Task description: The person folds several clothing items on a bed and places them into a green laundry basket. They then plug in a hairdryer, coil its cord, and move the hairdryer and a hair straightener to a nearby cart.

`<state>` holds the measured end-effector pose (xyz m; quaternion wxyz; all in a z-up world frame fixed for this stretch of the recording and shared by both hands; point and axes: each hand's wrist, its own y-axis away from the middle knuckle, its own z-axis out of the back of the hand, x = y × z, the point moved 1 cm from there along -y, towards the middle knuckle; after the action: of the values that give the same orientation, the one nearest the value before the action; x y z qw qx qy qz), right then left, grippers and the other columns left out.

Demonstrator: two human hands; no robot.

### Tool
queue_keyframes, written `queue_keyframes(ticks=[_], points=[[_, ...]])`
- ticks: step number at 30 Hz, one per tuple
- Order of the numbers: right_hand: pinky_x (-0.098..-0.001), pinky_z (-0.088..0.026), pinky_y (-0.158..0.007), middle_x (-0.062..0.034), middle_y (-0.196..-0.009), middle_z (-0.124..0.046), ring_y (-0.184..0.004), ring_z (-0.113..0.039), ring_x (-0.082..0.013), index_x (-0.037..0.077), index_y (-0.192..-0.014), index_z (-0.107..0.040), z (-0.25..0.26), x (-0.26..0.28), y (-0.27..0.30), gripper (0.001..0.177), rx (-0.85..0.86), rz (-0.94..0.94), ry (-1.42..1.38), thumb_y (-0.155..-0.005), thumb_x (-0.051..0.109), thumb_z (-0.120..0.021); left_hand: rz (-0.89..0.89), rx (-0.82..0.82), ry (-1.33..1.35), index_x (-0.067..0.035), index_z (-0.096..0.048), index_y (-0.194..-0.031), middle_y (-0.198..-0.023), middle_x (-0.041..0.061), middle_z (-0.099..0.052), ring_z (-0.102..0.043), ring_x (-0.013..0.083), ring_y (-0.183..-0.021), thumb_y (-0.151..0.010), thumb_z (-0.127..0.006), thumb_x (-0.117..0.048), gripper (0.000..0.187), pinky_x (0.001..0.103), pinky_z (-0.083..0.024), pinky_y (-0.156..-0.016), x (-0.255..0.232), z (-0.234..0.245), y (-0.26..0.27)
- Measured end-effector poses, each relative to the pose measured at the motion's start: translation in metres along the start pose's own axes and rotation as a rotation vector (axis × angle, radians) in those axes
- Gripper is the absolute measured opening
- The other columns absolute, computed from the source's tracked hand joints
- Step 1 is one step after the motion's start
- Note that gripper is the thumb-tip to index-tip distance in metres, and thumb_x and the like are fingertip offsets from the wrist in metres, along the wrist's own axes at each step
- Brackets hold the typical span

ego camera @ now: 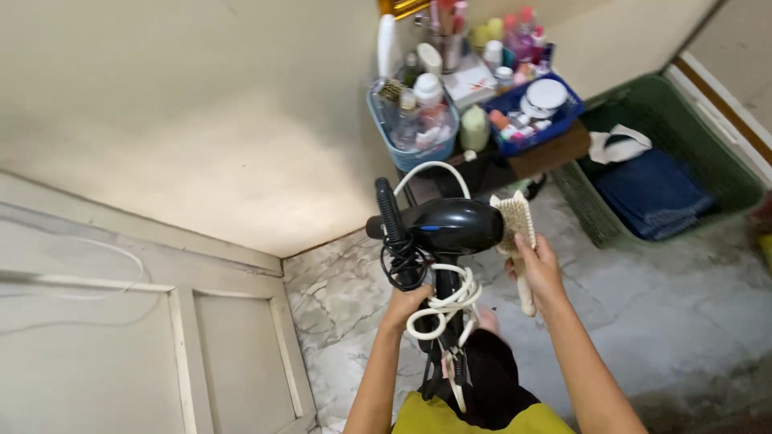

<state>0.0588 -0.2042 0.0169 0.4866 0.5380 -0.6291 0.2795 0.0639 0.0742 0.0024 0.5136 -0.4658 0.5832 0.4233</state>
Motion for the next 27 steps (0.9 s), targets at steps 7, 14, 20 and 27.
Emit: queue_keyframes(ticks=[7,14,20,27], points=[[-0.0240,-0.054,-0.081,-0.0042,-0.113,-0.071,-0.095,-0.068,-0.0070,0.004,-0.124,-0.063,-0.038,0.055,-0.120,0.030,0.127,0.335,0.152,-0.098,0.014,-0.071,-0.004,-0.184,-0.001,0.004,-0.070,-0.098,-0.085,0.006,-0.069,-0.065,0.0134,-0.071,-0.082,-0.071,-0.006,0.019,0.031,-0.054,-0.065,0.050,0.098,-0.067],[-0.0247,-0.047,-0.056,-0.0036,-0.101,-0.068,-0.080,-0.063,-0.0087,0.002,-0.123,-0.061,-0.099,0.139,-0.200,0.028,0.158,0.457,0.309,-0.099,0.010,-0.072,-0.084,-0.340,0.119,-0.001,-0.069,-0.099,-0.085,0.003,-0.067,-0.064,0.0142,-0.073,-0.075,-0.071,-0.002,0.024,0.032,-0.054,-0.065,0.034,0.136,-0.092],[-0.0233,-0.053,-0.066,-0.0063,-0.115,-0.066,-0.089,-0.066,-0.0109,0.002,-0.139,-0.047,-0.165,0.188,-0.213,0.039,0.219,0.743,0.172,-0.107,0.001,-0.070,-0.060,-0.347,0.157,-0.001,-0.068,-0.116,-0.099,0.004,-0.068,-0.064,0.0144,-0.084,-0.076,-0.069,-0.001,0.041,0.031,-0.055,-0.074,0.035,0.178,-0.119],[-0.0343,-0.062,-0.092,-0.0169,-0.129,-0.066,-0.115,-0.071,-0.0241,-0.002,-0.143,-0.043,-0.243,0.173,-0.211,0.064,0.170,1.004,0.436,-0.095,0.007,-0.085,-0.136,-0.200,0.048,0.000,-0.062,-0.136,-0.115,0.004,-0.066,-0.063,0.0120,-0.097,-0.075,-0.068,-0.001,0.061,0.030,-0.054,-0.082,0.003,0.198,-0.151]])
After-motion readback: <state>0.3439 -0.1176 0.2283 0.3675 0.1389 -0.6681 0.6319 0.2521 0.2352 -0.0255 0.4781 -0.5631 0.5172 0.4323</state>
